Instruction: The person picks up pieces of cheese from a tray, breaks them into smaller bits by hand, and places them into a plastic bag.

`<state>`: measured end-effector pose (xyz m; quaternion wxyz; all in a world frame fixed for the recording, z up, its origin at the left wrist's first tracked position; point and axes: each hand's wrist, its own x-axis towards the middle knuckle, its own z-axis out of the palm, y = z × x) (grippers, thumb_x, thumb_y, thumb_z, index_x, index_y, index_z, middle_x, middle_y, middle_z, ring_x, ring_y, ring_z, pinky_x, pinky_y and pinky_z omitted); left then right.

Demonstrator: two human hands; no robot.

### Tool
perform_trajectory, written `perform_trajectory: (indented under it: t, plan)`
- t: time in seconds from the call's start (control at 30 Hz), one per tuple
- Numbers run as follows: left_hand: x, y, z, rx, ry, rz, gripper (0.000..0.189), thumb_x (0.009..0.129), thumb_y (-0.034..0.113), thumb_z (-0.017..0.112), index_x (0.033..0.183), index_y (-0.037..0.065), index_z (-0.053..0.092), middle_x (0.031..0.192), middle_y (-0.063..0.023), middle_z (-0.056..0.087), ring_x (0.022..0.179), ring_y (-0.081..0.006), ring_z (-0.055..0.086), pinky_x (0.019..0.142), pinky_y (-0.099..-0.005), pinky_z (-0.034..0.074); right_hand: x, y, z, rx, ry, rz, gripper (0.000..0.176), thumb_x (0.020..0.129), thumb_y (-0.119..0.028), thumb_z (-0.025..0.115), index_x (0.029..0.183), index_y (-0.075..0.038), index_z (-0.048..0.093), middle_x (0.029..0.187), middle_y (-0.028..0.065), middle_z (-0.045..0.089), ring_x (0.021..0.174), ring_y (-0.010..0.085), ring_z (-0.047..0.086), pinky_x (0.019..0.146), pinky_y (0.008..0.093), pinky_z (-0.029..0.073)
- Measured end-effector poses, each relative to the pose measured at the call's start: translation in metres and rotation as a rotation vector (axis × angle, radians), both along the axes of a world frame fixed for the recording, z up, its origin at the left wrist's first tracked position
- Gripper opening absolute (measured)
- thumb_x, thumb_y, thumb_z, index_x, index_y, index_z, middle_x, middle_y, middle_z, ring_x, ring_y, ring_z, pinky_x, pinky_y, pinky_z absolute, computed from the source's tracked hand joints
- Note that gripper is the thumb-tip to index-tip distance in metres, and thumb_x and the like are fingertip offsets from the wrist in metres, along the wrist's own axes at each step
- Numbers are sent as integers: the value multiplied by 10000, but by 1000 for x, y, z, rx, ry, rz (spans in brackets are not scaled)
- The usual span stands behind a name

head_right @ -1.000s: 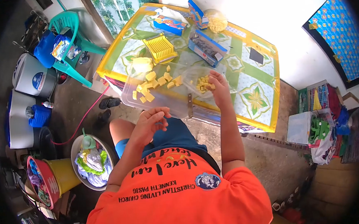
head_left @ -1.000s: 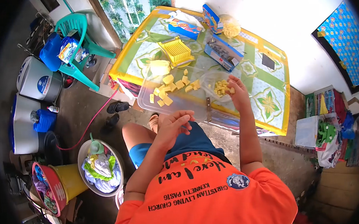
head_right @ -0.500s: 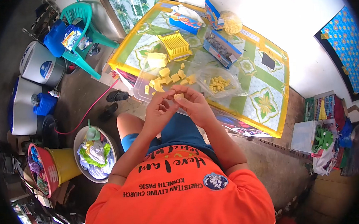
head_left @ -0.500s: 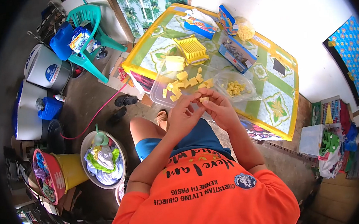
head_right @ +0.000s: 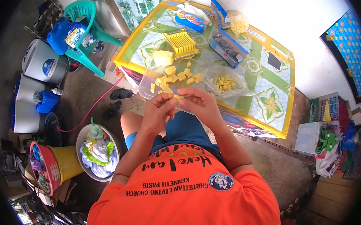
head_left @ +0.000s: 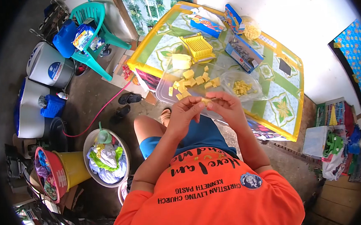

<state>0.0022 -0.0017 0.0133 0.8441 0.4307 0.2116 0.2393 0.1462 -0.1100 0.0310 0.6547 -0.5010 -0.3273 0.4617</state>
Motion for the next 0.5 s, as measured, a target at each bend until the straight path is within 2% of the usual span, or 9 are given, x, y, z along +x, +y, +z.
perform_trajectory:
  t: [0.1, 0.2, 0.33, 0.43, 0.5]
  plan:
    - [-1, 1, 3, 8, -2, -54, 166, 841, 104, 681, 984, 27, 647, 790, -10, 629, 599, -65, 528, 519, -199, 412, -6, -1, 7, 105, -105, -31, 264, 862, 4, 627, 1120, 31, 582, 977, 67, 640, 922, 106, 612, 803, 236, 489]
    - [-4, 2, 5, 21, -1, -81, 159, 849, 109, 668, 981, 21, 652, 801, -12, 634, 603, -70, 529, 530, -203, 416, -7, -2, 6, 148, -130, -7, 234, 863, 20, 614, 1096, 30, 587, 974, 65, 637, 914, 108, 613, 807, 242, 493]
    - [-7, 5, 5, -18, -12, -130, 168, 877, 142, 634, 988, 17, 656, 814, -25, 644, 612, -79, 535, 544, -220, 430, -7, 0, 7, 144, -13, -5, 226, 861, 23, 611, 1086, 30, 591, 971, 71, 638, 895, 114, 619, 802, 249, 498]
    - [-8, 6, 4, -146, -51, -146, 182, 890, 168, 620, 977, 10, 641, 790, -61, 644, 621, -109, 581, 552, -244, 479, -3, -1, 1, 116, 37, -21, 214, 873, -1, 602, 1084, 32, 596, 973, 80, 639, 893, 122, 621, 794, 260, 505]
    - [-8, 5, 6, -158, -62, -171, 205, 907, 194, 600, 991, 15, 652, 816, -56, 651, 620, -104, 559, 558, -245, 464, 1, -2, 2, 81, 98, -27, 208, 885, -22, 592, 1085, 35, 599, 974, 87, 641, 892, 125, 619, 789, 264, 508]
